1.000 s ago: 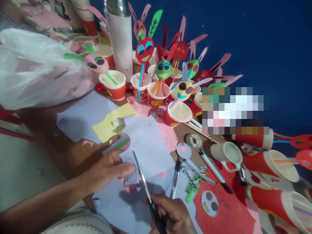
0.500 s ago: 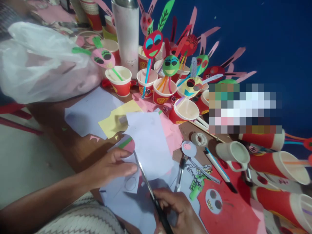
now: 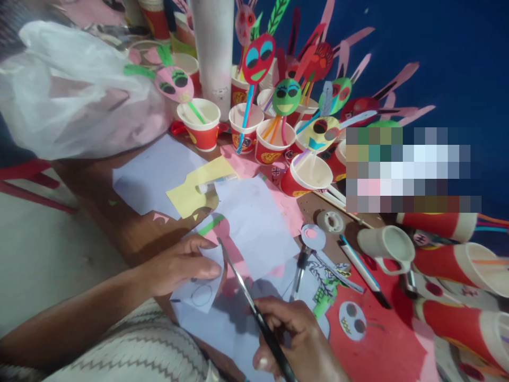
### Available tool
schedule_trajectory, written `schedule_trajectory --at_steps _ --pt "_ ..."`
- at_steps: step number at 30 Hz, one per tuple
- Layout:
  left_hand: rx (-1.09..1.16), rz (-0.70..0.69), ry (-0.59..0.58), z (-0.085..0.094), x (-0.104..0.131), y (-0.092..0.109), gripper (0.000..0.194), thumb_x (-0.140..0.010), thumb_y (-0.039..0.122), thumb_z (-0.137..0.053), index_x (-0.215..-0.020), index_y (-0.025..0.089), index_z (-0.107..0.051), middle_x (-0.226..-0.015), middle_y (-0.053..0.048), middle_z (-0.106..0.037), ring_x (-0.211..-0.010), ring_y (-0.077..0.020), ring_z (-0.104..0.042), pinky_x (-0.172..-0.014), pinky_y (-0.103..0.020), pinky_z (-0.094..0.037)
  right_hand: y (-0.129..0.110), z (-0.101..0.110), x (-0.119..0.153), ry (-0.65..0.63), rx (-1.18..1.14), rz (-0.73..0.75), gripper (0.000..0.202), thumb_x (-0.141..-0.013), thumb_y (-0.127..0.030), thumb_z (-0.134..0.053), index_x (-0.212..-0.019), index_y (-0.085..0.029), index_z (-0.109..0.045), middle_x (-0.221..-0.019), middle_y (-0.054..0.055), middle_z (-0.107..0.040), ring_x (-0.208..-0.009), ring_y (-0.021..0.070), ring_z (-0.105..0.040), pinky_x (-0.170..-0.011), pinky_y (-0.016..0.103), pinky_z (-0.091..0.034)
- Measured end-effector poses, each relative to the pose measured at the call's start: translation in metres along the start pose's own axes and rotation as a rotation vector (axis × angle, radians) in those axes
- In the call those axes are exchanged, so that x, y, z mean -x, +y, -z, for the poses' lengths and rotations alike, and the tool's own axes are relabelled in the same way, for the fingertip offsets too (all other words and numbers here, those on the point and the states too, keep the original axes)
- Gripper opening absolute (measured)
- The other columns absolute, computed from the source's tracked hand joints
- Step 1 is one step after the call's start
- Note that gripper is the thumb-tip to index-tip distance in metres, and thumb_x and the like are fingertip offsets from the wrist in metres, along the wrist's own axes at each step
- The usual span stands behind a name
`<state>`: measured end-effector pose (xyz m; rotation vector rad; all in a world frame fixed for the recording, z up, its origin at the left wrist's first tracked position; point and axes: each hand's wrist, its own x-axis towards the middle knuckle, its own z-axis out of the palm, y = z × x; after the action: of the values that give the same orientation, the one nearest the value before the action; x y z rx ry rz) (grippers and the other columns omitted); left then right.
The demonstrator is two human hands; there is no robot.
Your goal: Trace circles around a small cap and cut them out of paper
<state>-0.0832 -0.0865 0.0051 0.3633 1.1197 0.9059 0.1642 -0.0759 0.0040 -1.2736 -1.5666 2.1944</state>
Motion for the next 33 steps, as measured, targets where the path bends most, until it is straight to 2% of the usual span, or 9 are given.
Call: schedule_trajectory --at_steps 2,5,10,13,16,19,24,28,33 --pt "-0.011 0.037 -0.022 0.003 -0.001 -0.002 0.031 -0.054 0.024 -0.076 -0.081 0.017 -0.063 -0.052 0.005 -0.057 -0.049 -0.0093 -0.049 -0.047 -0.019 -0.034 0.000 -0.001 -0.002 -0.027 0.030 0.047 0.051 -0.060 -0.052 -0.076 -0.102 -0.025 -0.066 -0.049 -0.005 -0.049 -0.041 0.0074 -0.037 -0.039 0.019 -0.030" --pt "-0.046 0.061 -0.147 0.008 -0.002 -0.005 0.026 -0.058 0.032 -0.076 -0.074 0.015 -0.064 -0.051 0.005 -0.053 -0.046 -0.0080 -0.045 -0.046 -0.020 -0.031 -0.003 -0.005 -0.004 -0.010 0.037 0.113 0.054 -0.061 -0.059 -0.072 -0.102 -0.025 -0.063 -0.052 -0.004 -0.050 -0.044 0.0079 -0.037 -0.042 0.020 -0.028" --pt "-0.125 -0.038 -0.147 0.003 0.001 -0.001 0.024 -0.065 0.036 -0.072 -0.072 0.015 -0.064 -0.050 0.005 -0.049 -0.044 -0.0055 -0.039 -0.043 -0.018 -0.028 -0.024 -0.015 -0.001 0.117 -0.042 0.127 0.061 -0.060 -0.065 -0.069 -0.103 -0.024 -0.060 -0.059 -0.002 -0.053 -0.049 0.0094 -0.039 -0.046 0.022 -0.033" --pt "-0.197 -0.067 -0.262 -0.010 0.004 0.010 0.024 -0.068 0.037 -0.069 -0.071 0.014 -0.062 -0.049 0.006 -0.047 -0.043 -0.0046 -0.036 -0.041 -0.016 -0.028 -0.045 -0.021 -0.001 0.296 -0.122 0.116 0.060 -0.055 -0.055 -0.079 -0.103 -0.027 -0.058 -0.074 0.000 -0.060 -0.061 0.0131 -0.052 -0.052 0.022 -0.041" --pt "-0.324 -0.093 -0.365 -0.026 0.006 0.022 0.021 -0.071 0.033 -0.064 -0.065 0.013 -0.057 -0.050 0.003 -0.050 -0.043 -0.0061 -0.041 -0.040 -0.017 -0.029 -0.065 -0.021 -0.007 0.341 -0.141 0.218 0.045 -0.065 -0.041 -0.078 -0.101 -0.027 -0.055 -0.078 -0.001 -0.062 -0.066 0.0123 -0.055 -0.054 0.019 -0.044" --pt "-0.465 -0.136 -0.391 -0.041 0.007 0.030 0.020 -0.074 0.028 -0.060 -0.062 0.015 -0.051 -0.048 0.004 -0.045 -0.041 -0.0050 -0.036 -0.037 -0.017 -0.023 -0.076 -0.018 -0.012 0.353 -0.119 0.338 0.039 -0.071 -0.032 -0.074 -0.103 -0.027 -0.052 -0.079 -0.003 -0.061 -0.065 0.0099 -0.055 -0.054 0.017 -0.044" --pt "-0.650 -0.182 -0.389 -0.056 0.006 0.035 0.017 -0.074 0.026 -0.058 -0.064 0.014 -0.051 -0.046 0.009 -0.029 -0.041 -0.0031 -0.020 -0.037 -0.017 -0.015 -0.077 -0.016 -0.011 0.392 -0.016 0.356 0.035 -0.070 -0.018 -0.068 -0.100 -0.024 -0.051 -0.075 -0.004 -0.059 -0.066 0.0100 -0.054 -0.058 0.018 -0.047" --pt "-0.567 -0.217 -0.343 -0.067 0.003 0.034 0.029 -0.070 0.032 -0.064 -0.056 0.015 -0.045 -0.047 0.007 -0.032 -0.044 -0.0042 -0.026 -0.040 -0.018 -0.019 -0.077 -0.012 -0.011 0.554 0.006 0.439 0.033 -0.068 -0.016 -0.064 -0.097 -0.023 -0.052 -0.072 -0.003 -0.060 -0.064 0.0114 -0.056 -0.054 0.018 -0.047" --pt "-0.311 -0.206 -0.390 -0.080 -0.004 0.032 0.032 -0.068 0.041 -0.067 -0.070 0.013 -0.053 -0.060 0.002 -0.047 -0.054 -0.0075 -0.040 -0.050 -0.019 -0.031 -0.080 0.000 -0.014 0.666 -0.027 0.490 0.037 -0.066 -0.023 -0.068 -0.099 -0.022 -0.051 -0.074 -0.002 -0.060 -0.059 0.0115 -0.056 -0.051 0.019 -0.046"
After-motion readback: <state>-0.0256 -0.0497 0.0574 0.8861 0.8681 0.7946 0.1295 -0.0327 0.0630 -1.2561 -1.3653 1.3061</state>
